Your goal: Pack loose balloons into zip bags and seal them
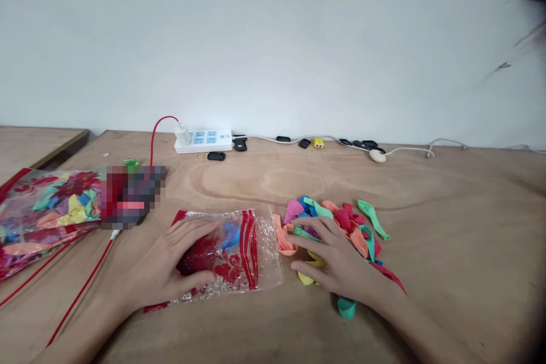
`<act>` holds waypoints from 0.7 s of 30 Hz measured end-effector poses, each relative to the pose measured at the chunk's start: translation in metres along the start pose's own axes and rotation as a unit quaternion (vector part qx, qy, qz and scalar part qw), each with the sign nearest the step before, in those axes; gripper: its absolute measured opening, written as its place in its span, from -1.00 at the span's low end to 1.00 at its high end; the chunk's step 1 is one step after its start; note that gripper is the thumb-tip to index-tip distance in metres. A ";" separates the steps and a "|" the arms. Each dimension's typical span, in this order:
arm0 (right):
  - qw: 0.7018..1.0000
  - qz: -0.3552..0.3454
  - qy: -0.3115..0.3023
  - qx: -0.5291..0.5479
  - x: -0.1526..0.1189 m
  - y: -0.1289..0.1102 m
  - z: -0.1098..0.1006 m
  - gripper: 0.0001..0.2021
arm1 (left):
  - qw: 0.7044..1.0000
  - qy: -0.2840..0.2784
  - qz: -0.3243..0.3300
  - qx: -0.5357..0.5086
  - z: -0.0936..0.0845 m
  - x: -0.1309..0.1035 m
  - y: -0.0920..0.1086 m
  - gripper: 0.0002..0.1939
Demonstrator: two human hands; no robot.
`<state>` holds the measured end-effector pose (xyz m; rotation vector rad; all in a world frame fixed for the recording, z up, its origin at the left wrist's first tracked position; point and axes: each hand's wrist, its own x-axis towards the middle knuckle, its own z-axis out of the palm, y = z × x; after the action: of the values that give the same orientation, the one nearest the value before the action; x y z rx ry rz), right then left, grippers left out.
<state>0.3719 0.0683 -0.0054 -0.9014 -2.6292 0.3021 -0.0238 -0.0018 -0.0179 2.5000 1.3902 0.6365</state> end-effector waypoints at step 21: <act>0.999 -0.011 0.033 -0.032 0.004 -0.004 0.007 -0.79 | 1.000 0.001 -0.004 0.016 0.000 -0.002 -0.001 -0.21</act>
<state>0.3640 0.0666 -0.0095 -0.8864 -2.5992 0.1813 -0.0255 -0.0032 -0.0189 2.5183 1.4211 0.6203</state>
